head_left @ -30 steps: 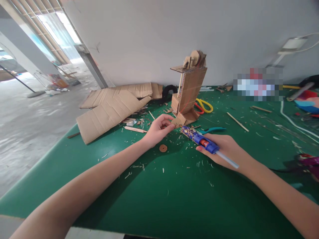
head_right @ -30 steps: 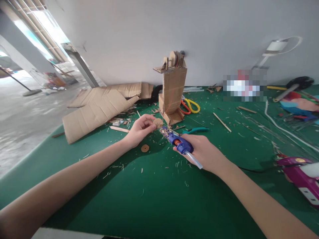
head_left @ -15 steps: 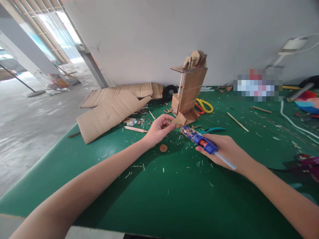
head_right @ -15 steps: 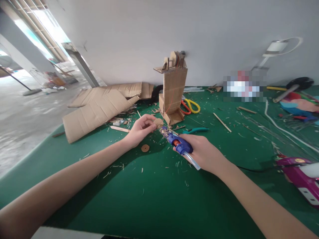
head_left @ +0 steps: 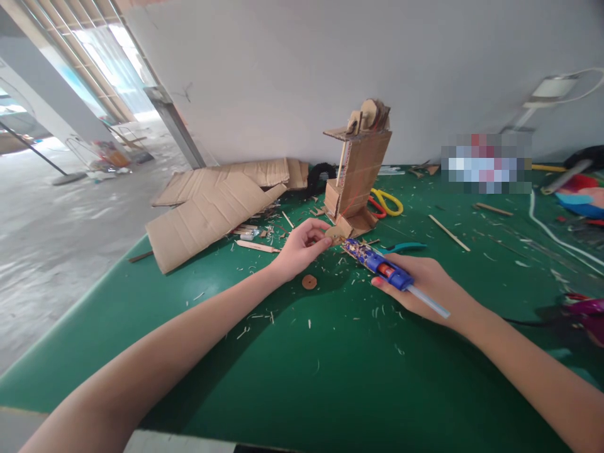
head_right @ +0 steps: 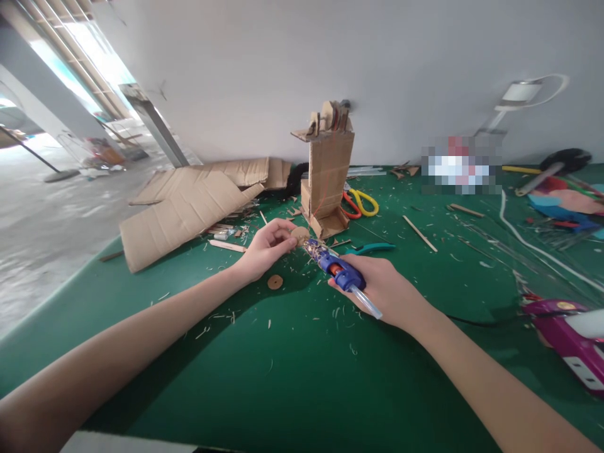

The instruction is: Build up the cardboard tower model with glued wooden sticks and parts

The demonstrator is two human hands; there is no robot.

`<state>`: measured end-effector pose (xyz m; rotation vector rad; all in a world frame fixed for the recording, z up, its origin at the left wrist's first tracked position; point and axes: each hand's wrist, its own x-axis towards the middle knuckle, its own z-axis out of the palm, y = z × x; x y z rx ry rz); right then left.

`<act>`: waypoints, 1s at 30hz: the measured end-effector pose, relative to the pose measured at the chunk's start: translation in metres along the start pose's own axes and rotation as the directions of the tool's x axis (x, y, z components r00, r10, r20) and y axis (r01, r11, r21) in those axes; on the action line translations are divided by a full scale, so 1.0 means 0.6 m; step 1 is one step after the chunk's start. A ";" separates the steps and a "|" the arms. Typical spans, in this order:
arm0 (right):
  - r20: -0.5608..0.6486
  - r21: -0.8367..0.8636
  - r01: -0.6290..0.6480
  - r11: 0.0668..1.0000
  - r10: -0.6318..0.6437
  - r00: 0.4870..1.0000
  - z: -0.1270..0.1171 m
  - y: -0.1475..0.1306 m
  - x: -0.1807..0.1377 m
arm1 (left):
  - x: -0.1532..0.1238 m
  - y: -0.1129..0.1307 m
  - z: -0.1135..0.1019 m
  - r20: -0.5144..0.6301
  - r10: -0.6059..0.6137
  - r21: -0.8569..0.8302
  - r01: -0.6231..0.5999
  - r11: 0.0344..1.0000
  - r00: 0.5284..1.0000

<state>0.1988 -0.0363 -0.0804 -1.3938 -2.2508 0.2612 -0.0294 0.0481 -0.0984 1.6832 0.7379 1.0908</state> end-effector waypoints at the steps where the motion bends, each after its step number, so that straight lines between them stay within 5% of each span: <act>1: 0.010 -0.002 0.002 1.000 -0.002 1.000 0.001 0.001 0.000 | 0.000 0.000 0.000 0.000 0.003 0.001 -0.003 1.000 1.000; 30: 0.042 0.016 0.043 0.999 -0.043 0.998 -0.006 -0.002 0.000 | 0.000 -0.003 -0.001 -0.013 -0.020 -0.032 0.020 0.999 1.000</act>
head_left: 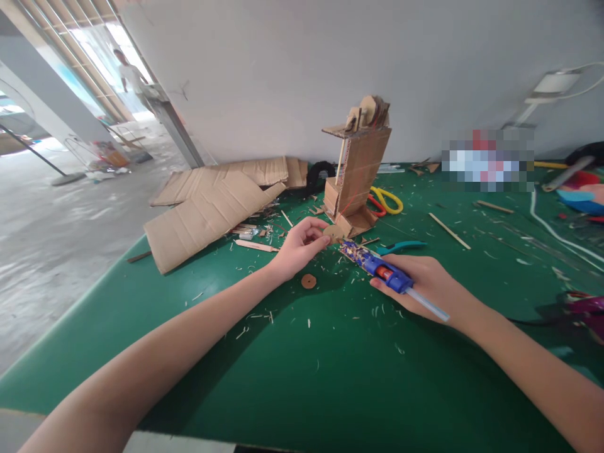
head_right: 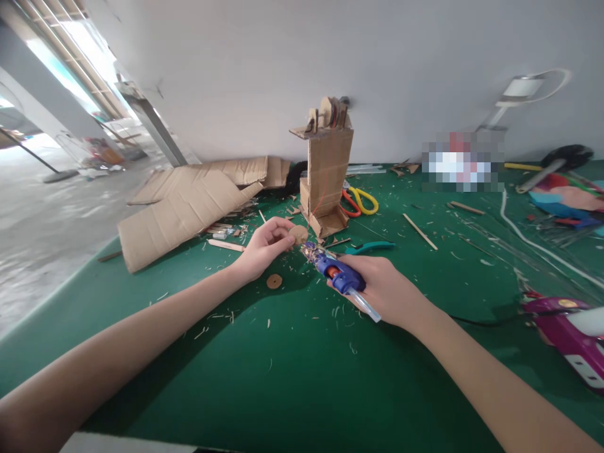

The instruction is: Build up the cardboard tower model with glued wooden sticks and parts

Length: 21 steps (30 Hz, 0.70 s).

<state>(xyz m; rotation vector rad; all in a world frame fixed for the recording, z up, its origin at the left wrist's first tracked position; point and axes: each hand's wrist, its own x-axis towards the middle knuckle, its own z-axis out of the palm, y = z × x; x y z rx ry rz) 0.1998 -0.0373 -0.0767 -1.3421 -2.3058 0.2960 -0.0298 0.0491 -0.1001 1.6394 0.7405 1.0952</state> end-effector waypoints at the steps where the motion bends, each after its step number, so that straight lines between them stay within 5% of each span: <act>1: 0.010 0.003 0.002 1.000 -0.002 1.000 -0.002 -0.001 0.000 | 0.000 -0.001 0.000 -0.005 0.000 0.000 0.000 1.000 1.000; 15: -0.052 0.007 0.016 1.000 -0.016 0.999 0.005 0.006 0.000 | -0.001 0.003 0.002 -0.014 -0.002 0.021 0.002 1.000 1.000; 21: -0.058 0.014 -0.083 0.996 0.084 0.995 -0.002 0.000 0.001 | 0.000 0.001 0.001 -0.004 0.001 0.012 -0.001 1.000 1.000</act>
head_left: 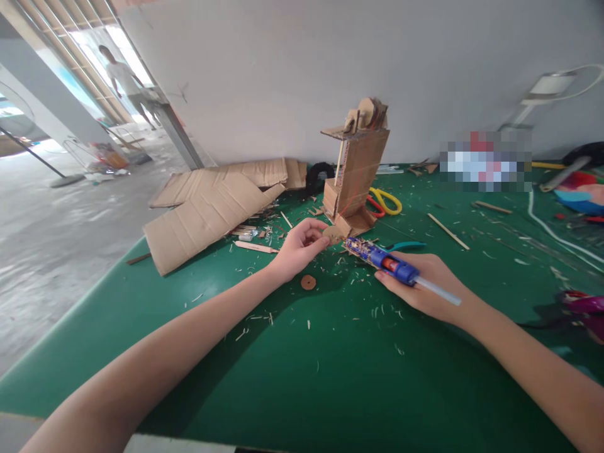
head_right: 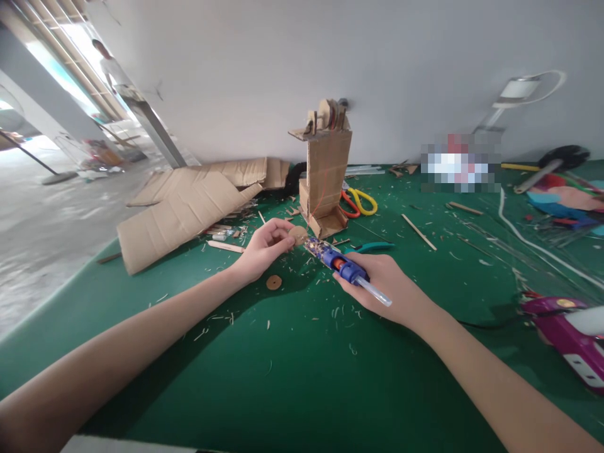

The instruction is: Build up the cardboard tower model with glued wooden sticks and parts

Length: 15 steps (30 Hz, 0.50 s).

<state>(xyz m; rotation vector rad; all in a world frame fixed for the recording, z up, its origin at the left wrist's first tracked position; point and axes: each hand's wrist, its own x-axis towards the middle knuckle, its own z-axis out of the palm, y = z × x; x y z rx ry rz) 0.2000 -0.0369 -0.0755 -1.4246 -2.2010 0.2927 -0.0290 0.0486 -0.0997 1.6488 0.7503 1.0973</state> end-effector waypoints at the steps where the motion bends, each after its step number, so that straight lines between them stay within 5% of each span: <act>1: 0.003 0.003 0.003 1.000 -0.003 1.000 0.000 -0.001 0.000 | 0.000 0.000 0.000 0.004 -0.001 -0.001 0.001 1.000 1.000; 15: 0.023 0.011 -0.027 1.000 0.027 0.999 -0.008 -0.010 0.002 | 0.000 -0.001 -0.001 0.012 0.009 0.035 -0.009 0.999 1.000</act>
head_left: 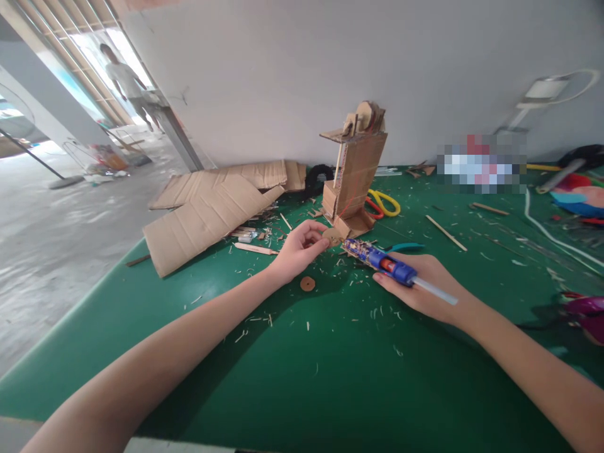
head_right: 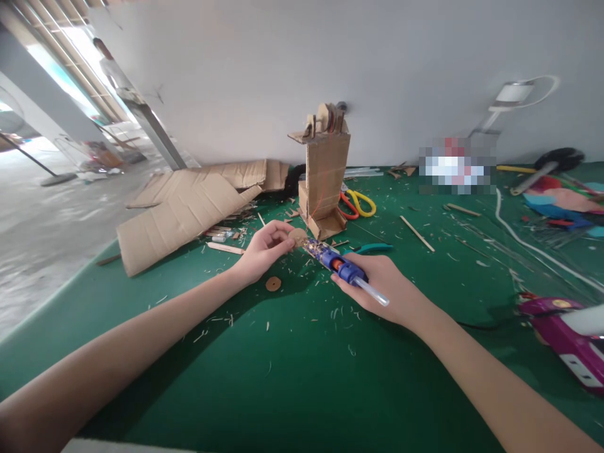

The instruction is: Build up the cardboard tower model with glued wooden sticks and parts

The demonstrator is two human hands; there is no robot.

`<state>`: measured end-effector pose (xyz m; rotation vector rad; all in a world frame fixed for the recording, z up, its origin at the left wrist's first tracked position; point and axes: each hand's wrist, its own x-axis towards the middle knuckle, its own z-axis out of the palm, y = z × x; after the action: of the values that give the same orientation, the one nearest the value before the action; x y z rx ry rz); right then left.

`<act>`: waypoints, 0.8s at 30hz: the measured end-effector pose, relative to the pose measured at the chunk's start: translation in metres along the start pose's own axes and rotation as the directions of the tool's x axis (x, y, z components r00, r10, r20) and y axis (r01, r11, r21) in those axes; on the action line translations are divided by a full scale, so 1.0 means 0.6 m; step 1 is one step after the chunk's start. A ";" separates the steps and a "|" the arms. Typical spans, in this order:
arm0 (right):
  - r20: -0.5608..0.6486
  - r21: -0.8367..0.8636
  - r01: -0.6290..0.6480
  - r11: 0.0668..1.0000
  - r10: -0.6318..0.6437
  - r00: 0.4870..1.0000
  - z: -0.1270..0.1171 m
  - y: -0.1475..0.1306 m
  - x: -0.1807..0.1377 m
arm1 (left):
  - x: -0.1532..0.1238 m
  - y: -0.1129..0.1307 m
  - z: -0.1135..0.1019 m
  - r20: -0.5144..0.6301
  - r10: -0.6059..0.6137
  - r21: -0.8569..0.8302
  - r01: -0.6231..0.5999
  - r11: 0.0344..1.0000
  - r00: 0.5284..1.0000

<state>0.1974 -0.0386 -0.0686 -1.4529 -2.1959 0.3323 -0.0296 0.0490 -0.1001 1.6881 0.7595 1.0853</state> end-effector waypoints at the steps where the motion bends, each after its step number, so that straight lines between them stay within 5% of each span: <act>1: 0.009 0.006 0.019 1.000 -0.019 1.000 0.001 0.000 0.000 | 0.000 0.000 0.000 0.000 0.000 0.002 0.000 1.000 1.000; 6: 0.025 0.018 0.083 0.996 -0.084 0.996 0.007 0.009 -0.001 | 0.000 0.001 0.001 -0.008 0.004 0.009 -0.004 1.000 1.000; 12: 0.019 0.001 -0.015 1.000 0.015 1.000 0.002 0.007 -0.001 | 0.001 -0.001 0.000 -0.013 -0.003 -0.002 0.003 1.000 1.000; 19: 0.045 0.039 0.067 0.997 -0.068 0.997 0.007 0.008 -0.003 | 0.000 -0.002 -0.002 0.008 -0.002 0.000 0.002 1.000 1.000; 24: 0.044 0.024 -0.038 0.999 0.037 0.998 -0.001 0.002 -0.001 | 0.000 -0.002 -0.001 -0.004 -0.012 -0.038 0.012 0.999 1.000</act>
<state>0.1990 -0.0388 -0.0690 -1.4879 -2.1930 0.4066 -0.0303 0.0500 -0.1010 1.6480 0.7466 1.0890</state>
